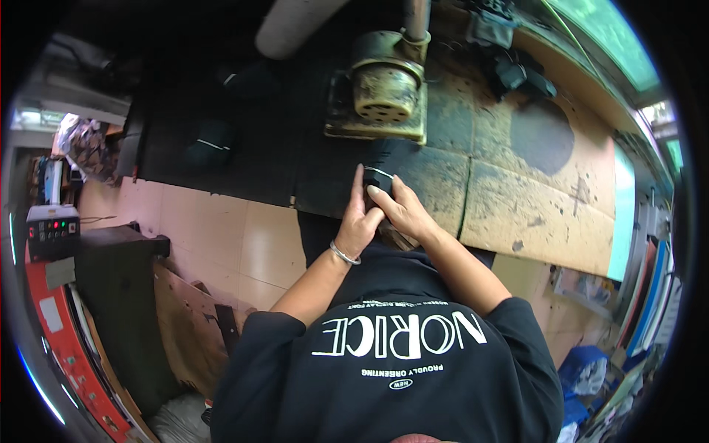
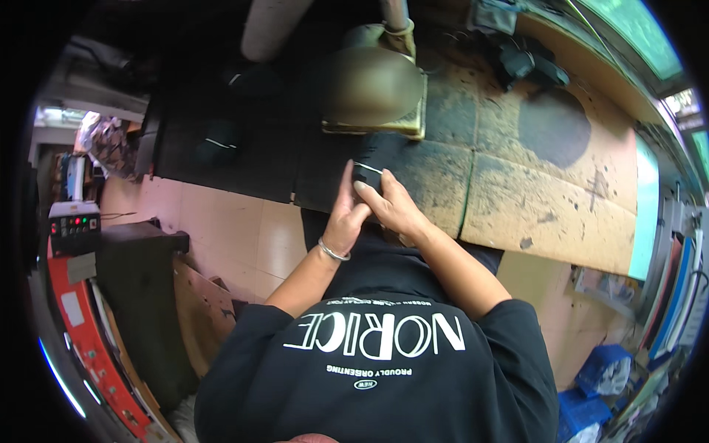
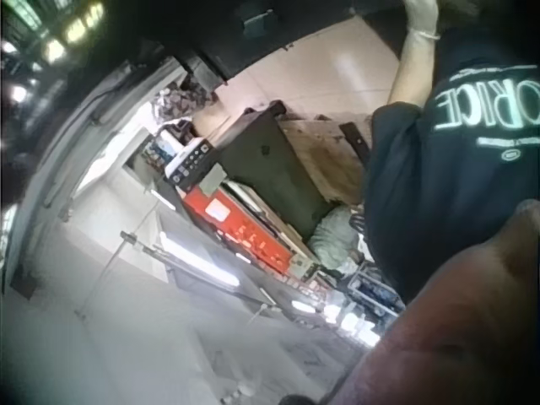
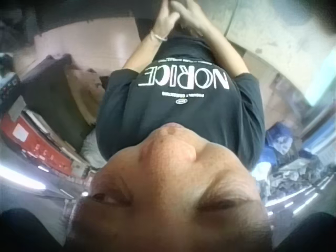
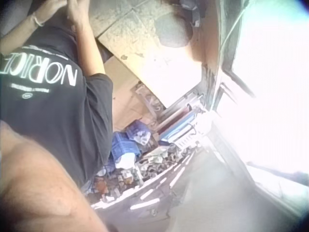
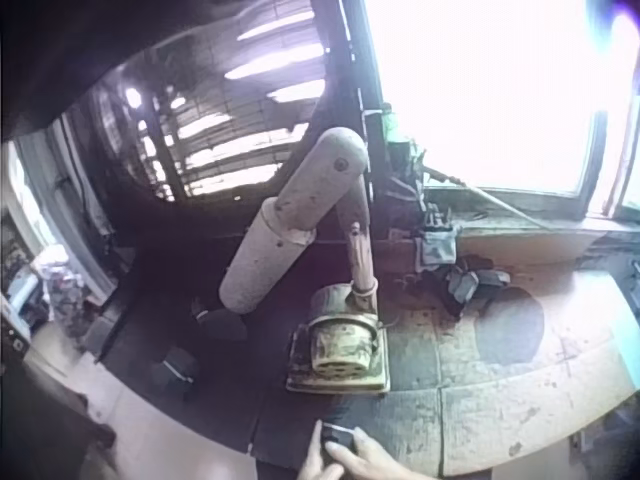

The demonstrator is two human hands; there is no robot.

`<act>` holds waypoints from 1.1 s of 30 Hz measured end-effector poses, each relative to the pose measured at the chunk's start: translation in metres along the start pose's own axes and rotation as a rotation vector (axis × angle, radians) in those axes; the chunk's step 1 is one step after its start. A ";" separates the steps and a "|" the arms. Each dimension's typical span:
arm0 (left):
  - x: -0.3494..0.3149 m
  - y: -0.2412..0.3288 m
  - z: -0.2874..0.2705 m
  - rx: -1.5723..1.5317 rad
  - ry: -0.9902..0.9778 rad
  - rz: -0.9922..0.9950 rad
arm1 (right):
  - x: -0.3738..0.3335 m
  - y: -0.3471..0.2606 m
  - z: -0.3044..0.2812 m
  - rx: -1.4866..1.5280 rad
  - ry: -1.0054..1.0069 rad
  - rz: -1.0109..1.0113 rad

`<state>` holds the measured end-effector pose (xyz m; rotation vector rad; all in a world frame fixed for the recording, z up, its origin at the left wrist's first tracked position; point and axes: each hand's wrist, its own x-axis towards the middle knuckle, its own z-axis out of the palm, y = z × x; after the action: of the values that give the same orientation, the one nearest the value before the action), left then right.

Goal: Organize and secure shoe upper components using rubber bands and machinery.

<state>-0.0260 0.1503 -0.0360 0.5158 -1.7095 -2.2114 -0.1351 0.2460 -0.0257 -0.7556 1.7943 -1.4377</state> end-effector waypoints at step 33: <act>0.255 0.100 -0.273 -0.364 0.940 -0.116 | 0.002 0.049 -0.030 -0.461 0.044 -0.425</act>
<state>-0.1273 -0.2229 -0.0262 1.2985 -0.7864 -1.7911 -0.1612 0.2718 -0.0701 -1.4194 2.1177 -1.3049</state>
